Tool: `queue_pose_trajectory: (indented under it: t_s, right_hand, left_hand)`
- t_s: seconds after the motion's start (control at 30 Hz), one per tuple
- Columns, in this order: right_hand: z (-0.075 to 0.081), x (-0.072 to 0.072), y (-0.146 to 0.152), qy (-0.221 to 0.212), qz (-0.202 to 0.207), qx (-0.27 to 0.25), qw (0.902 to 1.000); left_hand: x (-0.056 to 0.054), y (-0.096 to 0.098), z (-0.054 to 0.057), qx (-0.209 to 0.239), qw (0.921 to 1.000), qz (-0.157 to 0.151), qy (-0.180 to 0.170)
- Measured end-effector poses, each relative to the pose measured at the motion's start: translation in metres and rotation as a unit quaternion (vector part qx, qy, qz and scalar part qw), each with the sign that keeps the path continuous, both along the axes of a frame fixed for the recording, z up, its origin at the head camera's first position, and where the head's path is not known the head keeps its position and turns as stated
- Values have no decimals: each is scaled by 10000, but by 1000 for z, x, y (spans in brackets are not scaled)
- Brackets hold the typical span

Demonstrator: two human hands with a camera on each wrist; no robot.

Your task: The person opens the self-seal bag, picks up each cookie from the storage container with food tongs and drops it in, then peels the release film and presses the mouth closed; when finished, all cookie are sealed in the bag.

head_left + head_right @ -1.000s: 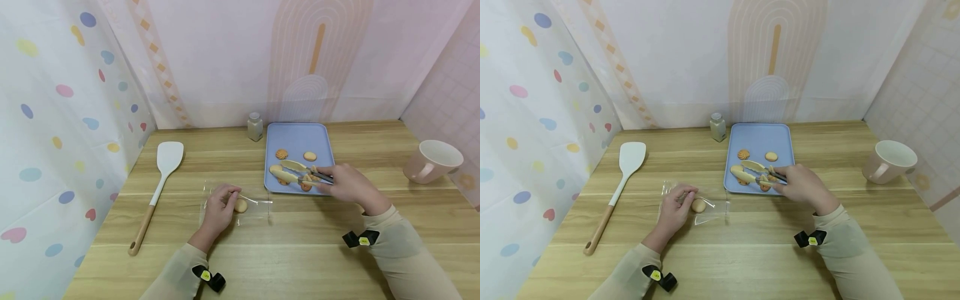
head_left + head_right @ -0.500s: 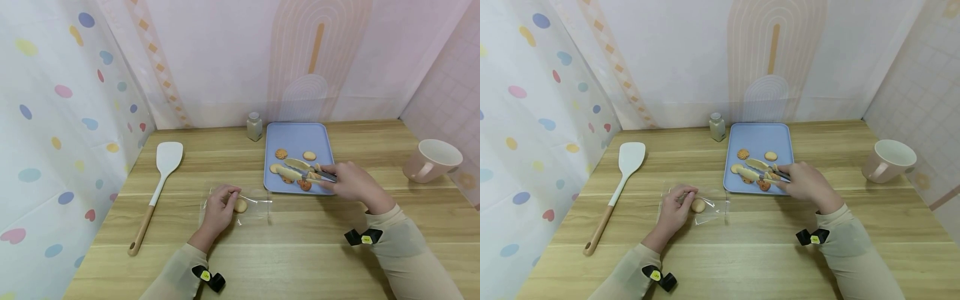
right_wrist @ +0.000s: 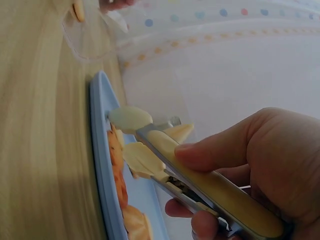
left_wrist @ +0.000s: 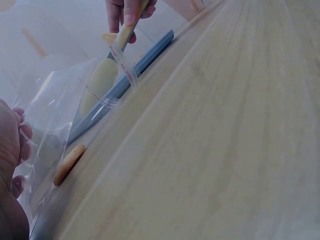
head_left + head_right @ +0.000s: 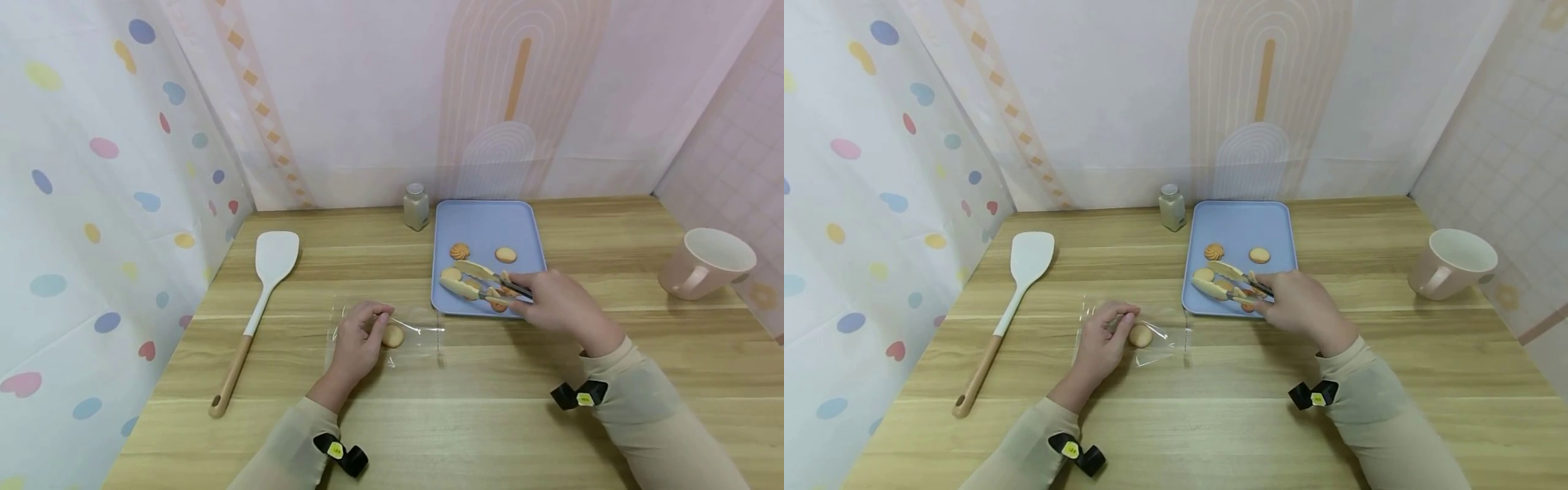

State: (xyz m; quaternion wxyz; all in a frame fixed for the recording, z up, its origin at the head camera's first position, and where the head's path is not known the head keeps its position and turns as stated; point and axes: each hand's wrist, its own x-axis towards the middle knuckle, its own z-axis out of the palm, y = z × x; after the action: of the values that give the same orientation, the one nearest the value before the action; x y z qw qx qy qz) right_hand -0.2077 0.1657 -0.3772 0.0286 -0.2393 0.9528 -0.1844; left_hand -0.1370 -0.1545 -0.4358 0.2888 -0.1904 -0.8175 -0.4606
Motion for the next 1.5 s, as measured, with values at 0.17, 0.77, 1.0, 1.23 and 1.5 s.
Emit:
queue_pose_trajectory:
  t_s: [0.17,0.77,1.0,1.23,1.5]
  right_hand:
    - [-1,2,-7,338,21,106,9994]
    - [8,11,16,41,190,-577,9981]
    - [11,32,29,-40,508,-940,9943]
    - [14,61,35,261,1245,-1463,9810]
    - [6,78,38,263,1477,-1373,9791]
  left_hand:
    - [4,-1,7,-3,10000,9,34]
    - [5,2,5,84,9999,-61,-39]
    - [3,0,4,86,9998,-95,-177]
    - [-1,-3,-2,75,9996,-47,-259]
    - [-16,-11,-29,123,9995,-61,-302]
